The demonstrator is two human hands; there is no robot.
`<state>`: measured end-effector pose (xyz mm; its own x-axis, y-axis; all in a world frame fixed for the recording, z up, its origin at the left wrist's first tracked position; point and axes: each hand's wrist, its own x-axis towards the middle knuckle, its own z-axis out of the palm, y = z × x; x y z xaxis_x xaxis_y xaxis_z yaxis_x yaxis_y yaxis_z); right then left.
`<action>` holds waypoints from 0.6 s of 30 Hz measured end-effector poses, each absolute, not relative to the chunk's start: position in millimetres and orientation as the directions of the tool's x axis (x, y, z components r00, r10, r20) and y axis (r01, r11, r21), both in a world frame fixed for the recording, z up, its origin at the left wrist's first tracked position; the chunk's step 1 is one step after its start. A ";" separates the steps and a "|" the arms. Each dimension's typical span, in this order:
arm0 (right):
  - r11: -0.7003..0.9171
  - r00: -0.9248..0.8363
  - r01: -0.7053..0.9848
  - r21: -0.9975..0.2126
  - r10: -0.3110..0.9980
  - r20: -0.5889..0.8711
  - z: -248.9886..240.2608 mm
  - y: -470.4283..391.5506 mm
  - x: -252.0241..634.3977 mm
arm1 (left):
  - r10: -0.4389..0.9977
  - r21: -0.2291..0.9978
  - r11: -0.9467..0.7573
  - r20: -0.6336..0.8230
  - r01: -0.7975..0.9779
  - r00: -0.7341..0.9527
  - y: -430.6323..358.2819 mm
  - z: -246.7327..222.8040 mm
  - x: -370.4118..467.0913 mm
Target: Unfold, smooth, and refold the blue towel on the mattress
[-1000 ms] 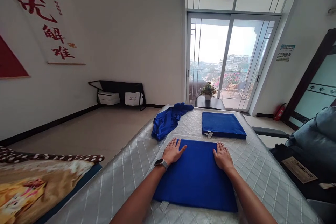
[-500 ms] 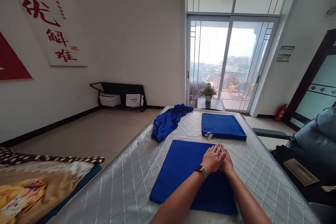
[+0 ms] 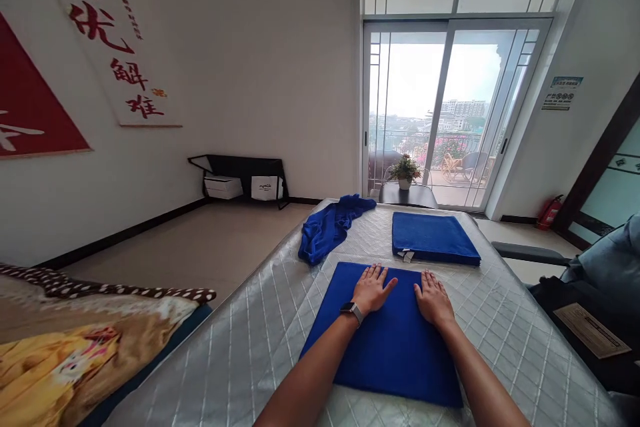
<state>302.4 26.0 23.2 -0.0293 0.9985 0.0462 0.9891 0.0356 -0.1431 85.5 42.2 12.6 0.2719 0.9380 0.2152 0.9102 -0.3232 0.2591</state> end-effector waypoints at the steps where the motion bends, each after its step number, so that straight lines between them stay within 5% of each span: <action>1: 0.034 -0.028 0.988 -0.147 0.999 0.045 22.9 26.3 302.5 | 0.944 0.255 -0.301 0.213 0.919 0.251 43.1 13.2 73.4; 9: 0.037 -0.031 0.985 -0.168 0.999 0.041 19.9 29.0 303.7 | 0.972 0.230 -0.149 0.211 0.962 0.100 46.2 12.2 -8.4; 18: 0.028 -0.023 0.993 -0.114 0.999 0.041 22.2 27.2 301.8 | 0.972 0.258 -0.148 0.215 0.955 0.092 45.9 11.6 -10.8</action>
